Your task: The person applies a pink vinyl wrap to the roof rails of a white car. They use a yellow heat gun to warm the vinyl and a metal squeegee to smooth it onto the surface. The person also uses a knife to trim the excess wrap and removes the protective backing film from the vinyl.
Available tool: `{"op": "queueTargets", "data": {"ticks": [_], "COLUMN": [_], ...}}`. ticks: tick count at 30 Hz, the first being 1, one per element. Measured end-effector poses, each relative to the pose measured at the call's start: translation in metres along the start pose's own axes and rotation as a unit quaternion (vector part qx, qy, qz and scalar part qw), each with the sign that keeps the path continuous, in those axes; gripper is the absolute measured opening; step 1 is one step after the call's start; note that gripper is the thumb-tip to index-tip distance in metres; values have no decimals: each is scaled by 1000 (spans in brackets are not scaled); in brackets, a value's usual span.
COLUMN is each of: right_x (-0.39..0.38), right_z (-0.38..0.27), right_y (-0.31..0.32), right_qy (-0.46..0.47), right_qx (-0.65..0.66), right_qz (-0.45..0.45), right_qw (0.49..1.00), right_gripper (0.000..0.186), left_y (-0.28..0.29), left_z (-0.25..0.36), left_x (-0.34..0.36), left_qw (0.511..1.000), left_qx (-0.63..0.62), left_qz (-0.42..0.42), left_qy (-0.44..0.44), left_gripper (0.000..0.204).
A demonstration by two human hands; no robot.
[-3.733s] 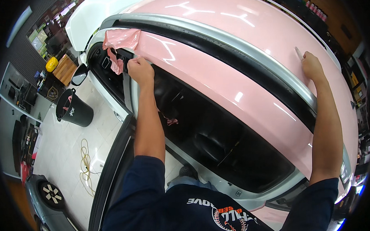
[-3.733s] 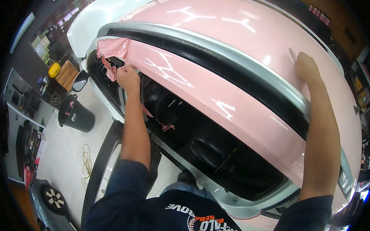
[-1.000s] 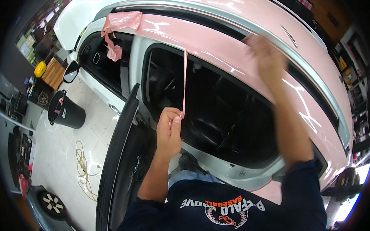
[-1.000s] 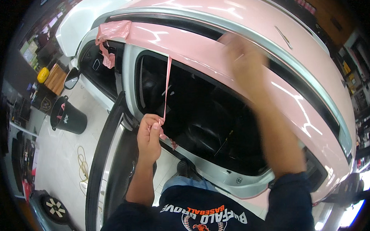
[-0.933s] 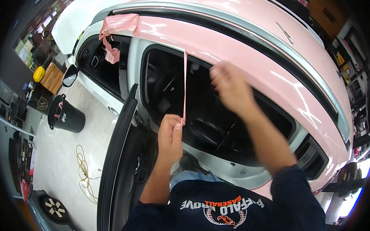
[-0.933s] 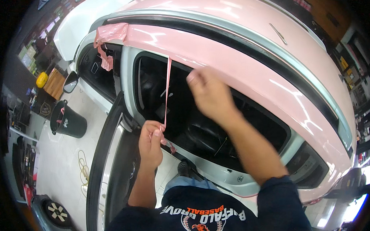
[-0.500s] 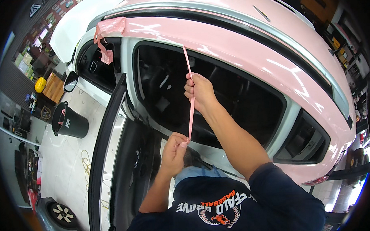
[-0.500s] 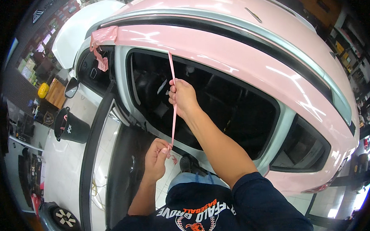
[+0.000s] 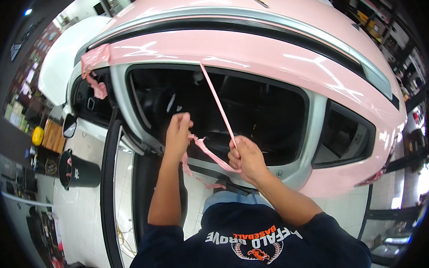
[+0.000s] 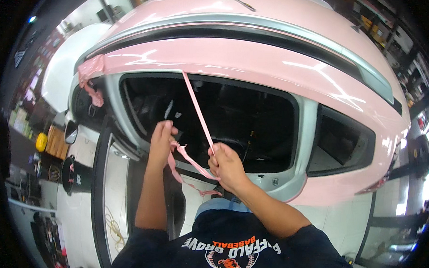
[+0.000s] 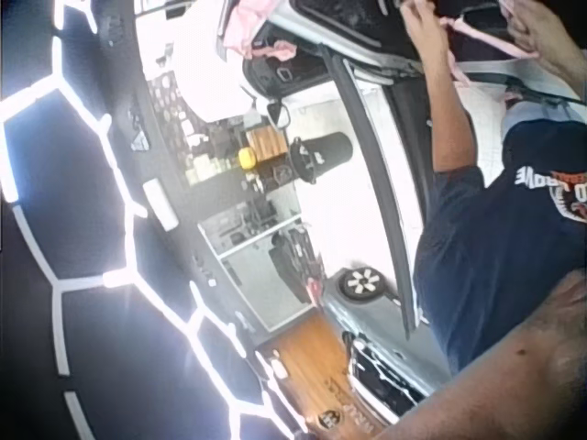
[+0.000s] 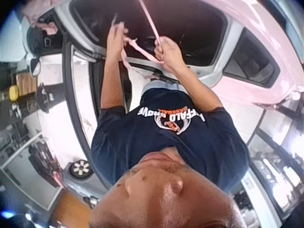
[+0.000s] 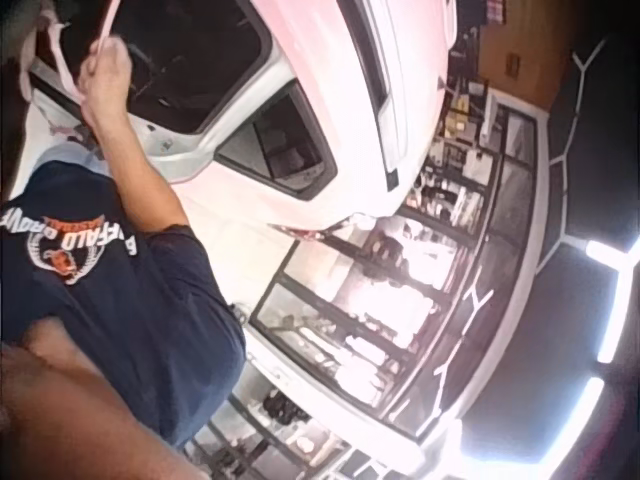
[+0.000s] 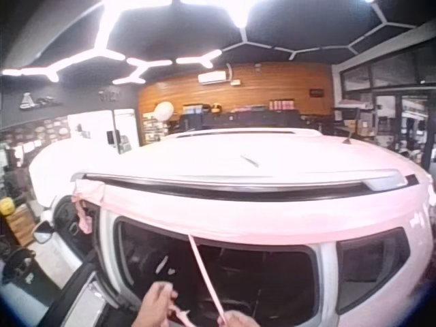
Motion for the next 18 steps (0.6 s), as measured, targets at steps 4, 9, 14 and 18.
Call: {"op": "queueTargets", "data": {"ticks": [4,9,14,18], "right_x": [-41,-85,-121,-112], "right_z": [18,45,78,65], "right_y": [25,54,95,166], "right_qy": [16,40,-27,6], "right_qx": [-62,-116,-127,-191], "right_qz": [43,108,143,271], "right_qw": [997,987,981,943], "right_gripper": [23,25,22,33], "left_y": [-72,-145,-139,-128], "left_z": [46,50,33,24], "left_x": [40,15,-47,-78], "left_qw": [991,980,950,909], "left_qx": [-2,24,128,220], "left_qz": [-122,-149,-207,-248], "left_qy": [-48,-130,-196,-253], "left_gripper": [40,24,18,19]}}
Point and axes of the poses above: each hand's wrist, its own x-axis towards the middle knuckle, its own y-axis out of the back of the hand, z = x × y, the point moved 9 cm from there along x, towards the middle knuckle, and after that the axes turned 3 degrees about -x, right-handed, at the moved point
